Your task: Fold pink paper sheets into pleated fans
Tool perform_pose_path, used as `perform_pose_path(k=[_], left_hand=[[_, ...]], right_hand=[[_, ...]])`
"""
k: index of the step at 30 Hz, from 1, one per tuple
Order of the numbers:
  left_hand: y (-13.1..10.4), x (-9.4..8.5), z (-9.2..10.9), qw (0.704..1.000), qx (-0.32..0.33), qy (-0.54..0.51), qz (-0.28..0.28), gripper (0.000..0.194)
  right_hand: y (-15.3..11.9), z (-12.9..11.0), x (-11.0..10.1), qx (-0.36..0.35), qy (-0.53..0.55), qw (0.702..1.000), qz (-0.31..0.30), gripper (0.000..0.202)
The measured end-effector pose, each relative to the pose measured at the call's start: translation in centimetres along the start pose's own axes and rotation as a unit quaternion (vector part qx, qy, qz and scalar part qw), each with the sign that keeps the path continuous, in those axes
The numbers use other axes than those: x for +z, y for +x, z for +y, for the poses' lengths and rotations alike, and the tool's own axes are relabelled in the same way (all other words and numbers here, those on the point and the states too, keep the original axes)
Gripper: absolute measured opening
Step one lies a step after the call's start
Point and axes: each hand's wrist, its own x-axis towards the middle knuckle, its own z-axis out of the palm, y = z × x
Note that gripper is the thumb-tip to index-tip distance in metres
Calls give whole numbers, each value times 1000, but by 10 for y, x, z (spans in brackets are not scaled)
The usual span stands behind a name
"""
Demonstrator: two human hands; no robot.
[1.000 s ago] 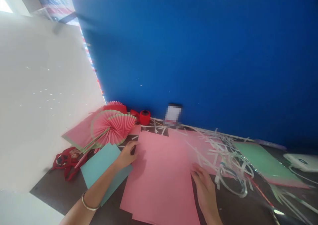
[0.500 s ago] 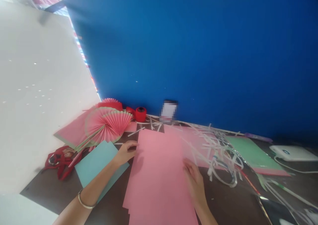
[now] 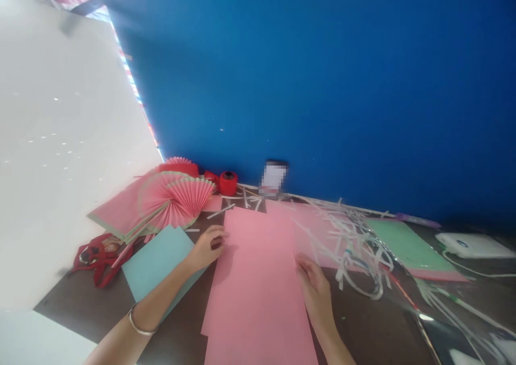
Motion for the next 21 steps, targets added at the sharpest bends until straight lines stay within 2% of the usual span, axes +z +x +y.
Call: perform_pose_path(k=[6,10,16,21], left_hand=[[1,1,-5,1000,18,-6,12,23],[2,1,-4,1000,4,-8,25,18],[2,-2,0,999,-19,45,3,15],[0,-5,5,993,-30,104,-42,20]], right_hand=[[1,-2,0,41,42,998,27,30],[4,3,1,66,74,995,15,36],[-1,-9,7,24,55,998,-31,37],[-4,-11,3,4,-18,1000,-11,33]])
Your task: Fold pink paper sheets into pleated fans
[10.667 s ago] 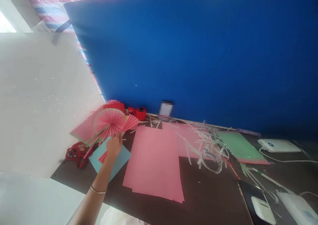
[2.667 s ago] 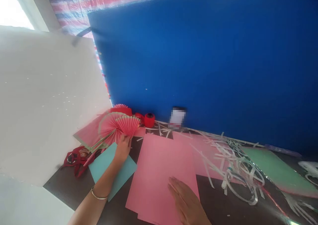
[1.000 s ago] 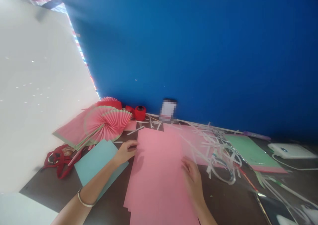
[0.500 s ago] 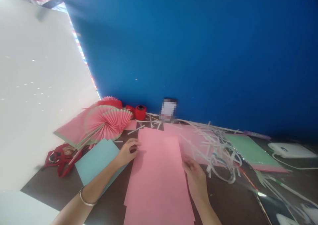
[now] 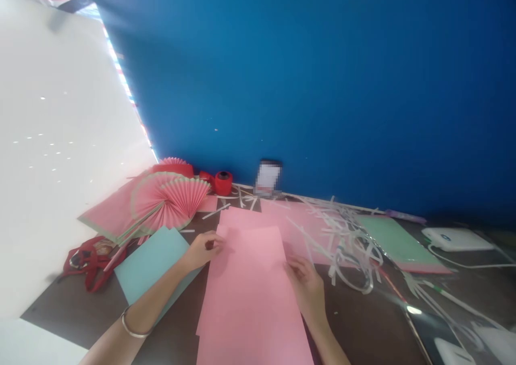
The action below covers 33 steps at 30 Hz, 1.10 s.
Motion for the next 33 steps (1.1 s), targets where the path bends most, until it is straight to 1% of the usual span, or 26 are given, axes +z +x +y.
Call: perform_pose_path(k=[3,5,7,10,13,15,18,20,21,23,26,28,31,33], left_hand=[[-1,0,1,1000,1,-25,0,23],[-1,0,2,999,1,-47,-2,23],[-1,0,3,998,-3,-61,-3,23],[0,1,4,997,-17,-78,18,26],[1,1,3,996,-22,-81,33,27],[2,1,2,996,-17,-78,38,26],[2,1,1,996,-19,-80,43,26],[1,1,1,995,-21,-91,37,25],[1,1,1,994,-22,-101,31,25],[1,1,0,990,-23,-136,22,29],[1,2,-1,981,-28,-190,31,40],[0,2,-1,980,-33,-194,33,46],[-2,-1,1,984,-50,-173,-7,52],[-3,-4,4,984,-69,-158,-40,51]], right_hand=[[1,4,-3,9,3,999,31,32],[2,5,-4,13,16,999,40,31],[2,4,-4,11,12,999,36,31],[1,0,-4,2,-6,1000,24,32],[0,-7,-3,-2,0,1000,20,36],[-1,-10,-2,12,13,1000,-2,38],[0,-11,-1,40,26,995,-86,34],[1,-9,-2,44,18,992,-116,31],[1,-8,-2,42,11,993,-114,31],[2,-6,-4,37,-3,995,-90,31],[5,-3,-9,35,-7,998,-48,33],[6,-2,-12,41,-1,999,-25,34],[8,-3,-13,78,25,996,-33,35],[7,-5,-13,99,60,993,-31,35]])
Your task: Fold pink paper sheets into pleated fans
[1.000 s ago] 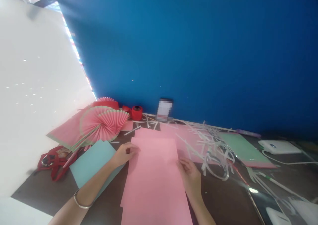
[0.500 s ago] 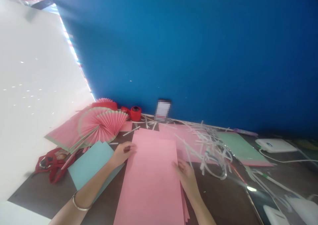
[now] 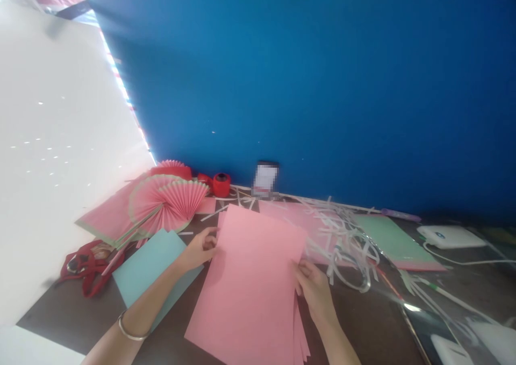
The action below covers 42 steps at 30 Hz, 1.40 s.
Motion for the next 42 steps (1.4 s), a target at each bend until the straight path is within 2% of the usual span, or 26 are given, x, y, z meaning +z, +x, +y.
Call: perform_pose_path(k=[3,7,10,14,17,19,22,24,27,30,32,35,37,39,42], left_hand=[[-1,-3,4,999,-11,32,2,43],[0,-3,5,999,14,23,47,41],[0,-2,4,995,73,-37,54,38],[-2,-1,7,975,191,-90,70,33],[-2,-4,9,954,270,-87,93,40],[-1,-7,7,953,285,-35,97,48],[-1,-11,3,959,246,120,74,47],[-2,-12,-1,952,220,212,36,40],[-3,-12,-5,930,227,286,-34,43],[-2,-12,-3,911,246,321,-84,40],[-2,-11,2,911,242,320,-94,37],[-5,-7,11,940,202,262,-84,27],[-8,-3,14,965,156,202,-54,24],[-9,1,14,983,107,147,-17,29],[-7,5,9,996,42,79,28,35]], right_hand=[[-3,-6,2,-4,58,998,29,33],[-5,-12,2,-54,133,988,56,31],[-7,-13,-1,-107,155,982,0,26],[-9,-10,-7,-123,128,981,-75,19],[-8,-7,-12,-147,94,974,-146,19],[-6,-7,-13,-162,28,971,-174,14],[-3,-7,-13,-174,-108,967,-154,6],[-2,-5,-12,-176,-175,956,-154,14],[-2,1,-12,-185,-238,937,-180,22],[-1,7,-13,-213,-270,926,-155,26],[1,9,-15,-235,-264,920,-166,29],[2,6,-15,-229,-253,921,-187,27],[1,4,-12,-192,-254,934,-159,27],[-2,3,-8,-162,-240,949,-127,29],[-7,4,1,-166,-174,968,-77,38]])
